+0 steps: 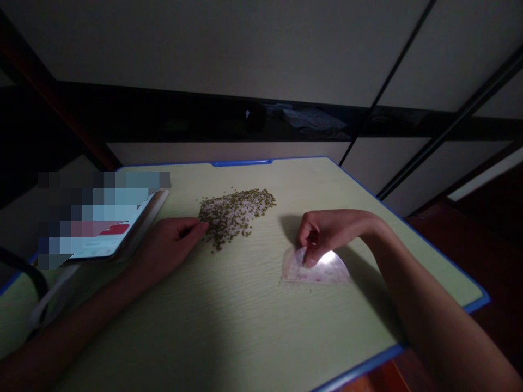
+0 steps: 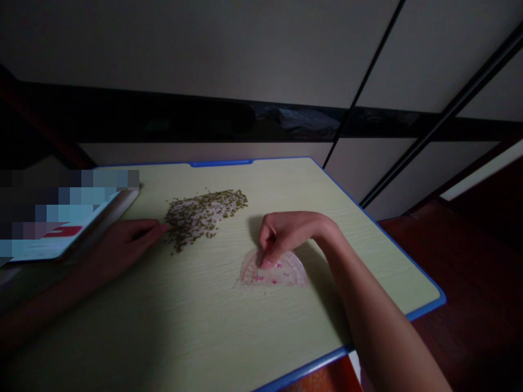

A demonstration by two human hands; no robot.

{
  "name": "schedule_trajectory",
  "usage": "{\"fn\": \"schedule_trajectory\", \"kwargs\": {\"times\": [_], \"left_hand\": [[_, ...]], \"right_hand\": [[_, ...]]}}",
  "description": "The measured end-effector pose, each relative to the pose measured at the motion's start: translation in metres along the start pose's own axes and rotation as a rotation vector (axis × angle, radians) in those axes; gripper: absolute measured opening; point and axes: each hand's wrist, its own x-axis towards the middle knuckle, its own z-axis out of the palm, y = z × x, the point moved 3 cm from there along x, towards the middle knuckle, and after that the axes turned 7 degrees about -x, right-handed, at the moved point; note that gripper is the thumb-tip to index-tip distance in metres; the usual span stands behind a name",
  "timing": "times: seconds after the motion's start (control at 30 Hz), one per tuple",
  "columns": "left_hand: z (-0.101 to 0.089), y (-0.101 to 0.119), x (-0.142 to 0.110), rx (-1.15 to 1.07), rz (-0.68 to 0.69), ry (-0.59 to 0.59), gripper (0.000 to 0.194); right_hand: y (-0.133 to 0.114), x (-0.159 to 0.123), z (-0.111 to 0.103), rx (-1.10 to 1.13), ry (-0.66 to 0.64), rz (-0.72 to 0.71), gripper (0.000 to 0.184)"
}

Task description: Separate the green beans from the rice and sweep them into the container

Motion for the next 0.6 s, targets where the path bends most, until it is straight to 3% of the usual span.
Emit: {"fn": "schedule_trajectory", "kwargs": {"times": [0.1, 0.27, 0.37, 0.6], "left_hand": [[0.0, 0.001, 0.0, 0.01, 0.001, 0.001, 0.041], [0.001, 0.001, 0.0, 0.022, 0.004, 0.003, 0.041], [0.001, 0.001, 0.0, 0.033, 0.0, 0.003, 0.041], [0.0, 0.001, 0.001, 0.026, 0.015, 0.002, 0.041]], "right_hand": [[-0.002, -0.006, -0.006, 0.124, 0.061, -0.118, 0.023], [-0.006, -0.012, -0.021, 0.292, 0.409, -0.235, 0.012], [-0.008, -0.004, -0.022, 0.251, 0.521, -0.288, 0.015], [-0.011, 0.022, -0.008, 0.112, 0.513, -0.374, 0.019]]}}
